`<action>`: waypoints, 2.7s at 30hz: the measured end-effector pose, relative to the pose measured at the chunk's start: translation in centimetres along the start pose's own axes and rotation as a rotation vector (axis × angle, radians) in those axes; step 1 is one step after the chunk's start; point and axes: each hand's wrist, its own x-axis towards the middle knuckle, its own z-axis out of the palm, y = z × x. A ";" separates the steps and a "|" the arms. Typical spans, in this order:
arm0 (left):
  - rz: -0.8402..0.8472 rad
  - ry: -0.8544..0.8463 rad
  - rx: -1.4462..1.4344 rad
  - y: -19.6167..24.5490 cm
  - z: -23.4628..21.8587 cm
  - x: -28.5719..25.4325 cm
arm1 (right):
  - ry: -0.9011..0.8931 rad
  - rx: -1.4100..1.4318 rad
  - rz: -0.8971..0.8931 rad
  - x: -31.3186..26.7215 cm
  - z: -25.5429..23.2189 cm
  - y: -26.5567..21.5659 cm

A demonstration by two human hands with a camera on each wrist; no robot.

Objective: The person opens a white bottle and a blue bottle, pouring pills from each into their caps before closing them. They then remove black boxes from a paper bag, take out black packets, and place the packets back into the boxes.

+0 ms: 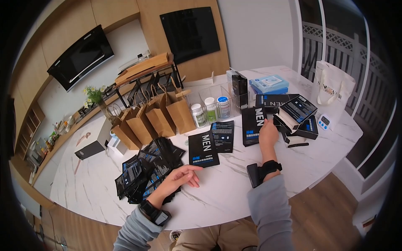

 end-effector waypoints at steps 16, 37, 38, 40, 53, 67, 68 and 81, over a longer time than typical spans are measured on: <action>0.153 0.147 0.717 -1.6 -0.6 0.5 | -0.413 0.643 -0.315 -7.4 3.4 -5.8; 0.145 0.171 0.673 -1.6 -0.5 0.5 | -1.159 1.158 0.160 -8.7 1.3 -6.9; 0.145 0.172 0.674 -1.8 -0.7 0.6 | -1.183 1.191 0.148 -8.8 1.3 -7.0; 0.067 0.232 0.483 -2.2 -1.1 0.7 | -1.237 1.228 0.092 -8.8 1.1 -7.3; 0.070 0.589 -0.107 -3.0 -1.5 1.3 | -1.325 1.407 -0.133 -10.4 -1.1 -8.9; 0.190 0.686 -0.042 -2.7 -1.2 1.1 | -0.922 1.264 -0.657 -11.7 -3.3 -9.6; 0.205 0.692 -0.051 -2.8 -1.3 1.1 | -1.017 1.233 -0.682 -12.0 -3.4 -9.6; 0.256 0.599 -0.035 -2.3 -0.8 0.9 | -1.022 1.343 -0.376 -12.6 -2.0 -9.7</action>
